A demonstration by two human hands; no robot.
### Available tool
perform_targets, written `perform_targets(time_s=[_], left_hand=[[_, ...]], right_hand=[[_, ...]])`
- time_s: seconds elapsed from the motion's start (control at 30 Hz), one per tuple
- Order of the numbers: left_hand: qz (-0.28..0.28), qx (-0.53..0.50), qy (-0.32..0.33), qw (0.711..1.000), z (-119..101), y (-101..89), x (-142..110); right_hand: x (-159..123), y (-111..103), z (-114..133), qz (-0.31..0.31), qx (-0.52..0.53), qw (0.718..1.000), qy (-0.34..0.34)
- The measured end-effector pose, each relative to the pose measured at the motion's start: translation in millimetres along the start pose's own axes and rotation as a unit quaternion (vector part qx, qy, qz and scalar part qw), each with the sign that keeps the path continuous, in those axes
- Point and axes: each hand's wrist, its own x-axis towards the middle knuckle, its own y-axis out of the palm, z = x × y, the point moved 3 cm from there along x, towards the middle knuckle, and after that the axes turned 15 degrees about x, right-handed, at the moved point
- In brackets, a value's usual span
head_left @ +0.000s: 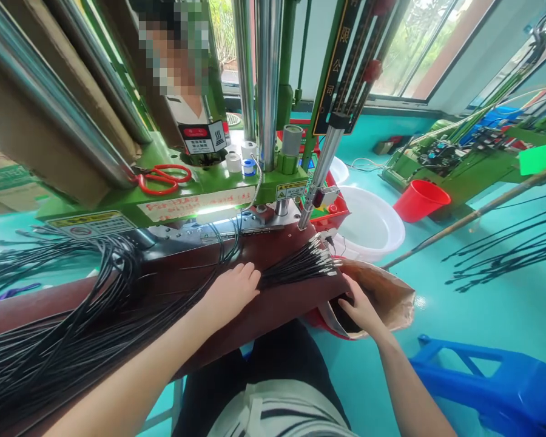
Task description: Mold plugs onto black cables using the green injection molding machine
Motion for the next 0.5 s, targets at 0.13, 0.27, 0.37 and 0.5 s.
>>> perform_targets(time_s=[0.13,0.27,0.37,0.5], left_hand=[[0.023,-0.072,-0.009,0.997,14,-5.5,4],[0.043,-0.253,-0.085,0.963,37,-18.7,7],[0.024,-0.353,-0.118,0.928,51,-22.0,8],[-0.047,-0.437,-0.158,0.884,62,-16.6,0]], right_hand=[[2,-10,6,-0.028,-0.017,0.999,-0.006],[4,-21,25,-0.071,-0.031,0.996,-0.038],[4,-27,43,-0.101,-0.036,0.991,-0.074],[3,-26,71,-0.131,-0.108,0.977,-0.13]])
